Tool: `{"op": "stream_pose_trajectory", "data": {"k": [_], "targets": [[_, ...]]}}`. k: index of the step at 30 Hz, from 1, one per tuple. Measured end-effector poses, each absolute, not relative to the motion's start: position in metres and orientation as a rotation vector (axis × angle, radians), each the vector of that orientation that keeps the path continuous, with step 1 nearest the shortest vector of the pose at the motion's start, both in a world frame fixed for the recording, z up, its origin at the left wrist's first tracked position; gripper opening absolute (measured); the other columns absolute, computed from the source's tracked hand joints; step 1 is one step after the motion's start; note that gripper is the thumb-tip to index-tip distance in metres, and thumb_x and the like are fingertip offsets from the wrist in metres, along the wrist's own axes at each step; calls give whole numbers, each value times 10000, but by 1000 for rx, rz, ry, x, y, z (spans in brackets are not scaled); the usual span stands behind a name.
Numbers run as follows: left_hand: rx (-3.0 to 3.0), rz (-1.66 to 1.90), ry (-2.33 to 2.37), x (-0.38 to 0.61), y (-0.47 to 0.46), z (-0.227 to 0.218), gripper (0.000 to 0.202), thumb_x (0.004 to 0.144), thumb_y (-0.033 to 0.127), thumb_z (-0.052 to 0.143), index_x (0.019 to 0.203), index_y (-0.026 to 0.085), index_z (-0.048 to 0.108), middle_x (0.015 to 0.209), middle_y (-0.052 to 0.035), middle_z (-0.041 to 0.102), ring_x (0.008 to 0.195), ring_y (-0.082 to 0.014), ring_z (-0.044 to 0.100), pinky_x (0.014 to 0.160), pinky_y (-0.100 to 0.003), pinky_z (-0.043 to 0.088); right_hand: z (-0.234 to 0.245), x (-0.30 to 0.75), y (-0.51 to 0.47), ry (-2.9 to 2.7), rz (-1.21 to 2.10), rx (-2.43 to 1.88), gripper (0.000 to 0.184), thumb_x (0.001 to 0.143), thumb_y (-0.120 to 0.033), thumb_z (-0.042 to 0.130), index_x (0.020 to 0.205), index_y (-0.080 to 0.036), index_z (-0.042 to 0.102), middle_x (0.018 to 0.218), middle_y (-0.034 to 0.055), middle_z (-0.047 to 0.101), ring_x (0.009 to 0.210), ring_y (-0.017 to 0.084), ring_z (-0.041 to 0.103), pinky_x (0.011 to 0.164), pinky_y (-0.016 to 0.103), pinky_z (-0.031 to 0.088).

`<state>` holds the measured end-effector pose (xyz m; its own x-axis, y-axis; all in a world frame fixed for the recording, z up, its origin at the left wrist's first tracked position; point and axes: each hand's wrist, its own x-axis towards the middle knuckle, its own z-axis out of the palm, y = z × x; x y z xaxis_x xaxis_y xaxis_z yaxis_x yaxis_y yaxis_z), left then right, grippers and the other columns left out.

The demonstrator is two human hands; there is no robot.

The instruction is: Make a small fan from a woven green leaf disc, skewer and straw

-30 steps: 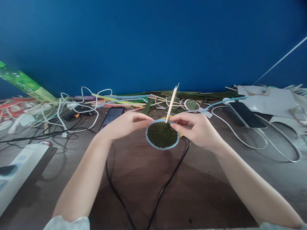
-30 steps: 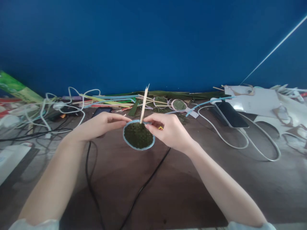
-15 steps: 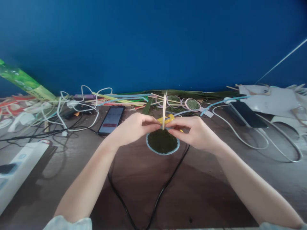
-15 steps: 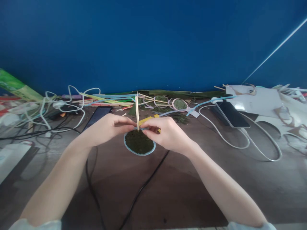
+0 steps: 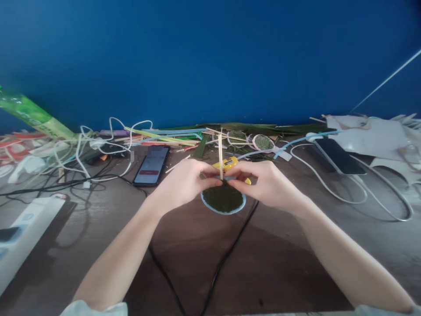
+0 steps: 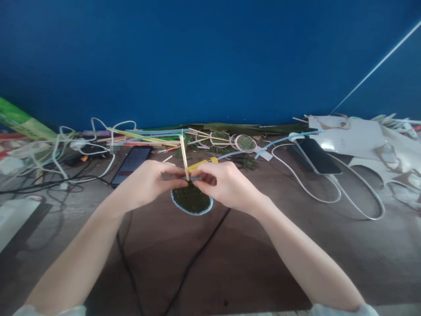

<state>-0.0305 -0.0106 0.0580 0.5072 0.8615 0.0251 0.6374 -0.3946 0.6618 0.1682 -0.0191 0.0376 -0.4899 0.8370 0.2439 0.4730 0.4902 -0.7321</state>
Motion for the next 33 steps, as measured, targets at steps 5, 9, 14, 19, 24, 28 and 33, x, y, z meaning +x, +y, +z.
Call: {"op": "stream_pose_trajectory", "data": {"k": [5,9,14,19,24,28,33], "targets": [[2134,448,1163,-31,-9,58,191,756,327,580,794,209,725,738,-7,701,722,-181,618,647,-242,427,38,167,-20,-2112,825,-1070,87,774,-191,571,855,-186,602,773,7,654,675,116,606,620,220,479],[2118,432,1122,-32,-7,58,181,754,321,583,788,212,724,746,-5,698,743,-181,618,685,-247,439,38,169,-20,-2120,855,-1043,116,772,-211,576,883,-206,607,824,13,657,687,125,607,635,243,494],[2118,432,1060,-34,-6,58,173,764,307,586,817,206,716,847,-9,697,798,-173,616,739,-241,439,39,170,-20,-2100,906,-1033,160,772,-237,587,928,-213,615,867,18,658,710,127,606,653,248,502],[2112,481,1040,-34,-6,59,143,763,270,597,795,198,716,844,-10,695,785,-162,618,733,-232,445,41,171,-19,-2067,981,-1020,206,772,-267,602,970,-212,610,883,28,655,732,136,612,662,259,506],[2063,591,1043,-35,-8,60,83,723,245,651,755,206,717,822,1,704,778,-154,629,717,-218,466,46,189,-9,-2051,828,-1211,179,837,-353,508,891,-208,597,761,7,657,672,133,610,601,253,466],[2072,701,1094,-38,-9,63,67,696,268,684,701,208,712,770,6,692,735,-146,619,666,-213,471,35,209,6,-2250,652,-1627,225,810,-419,507,753,-216,584,711,2,649,597,140,576,521,253,394],[2127,820,1085,-47,-7,69,34,703,219,676,702,224,710,763,11,680,778,-157,598,715,-248,461,1,203,20,-2302,697,-1883,446,737,-590,508,942,-197,558,817,65,650,682,193,596,530,265,381]]}}
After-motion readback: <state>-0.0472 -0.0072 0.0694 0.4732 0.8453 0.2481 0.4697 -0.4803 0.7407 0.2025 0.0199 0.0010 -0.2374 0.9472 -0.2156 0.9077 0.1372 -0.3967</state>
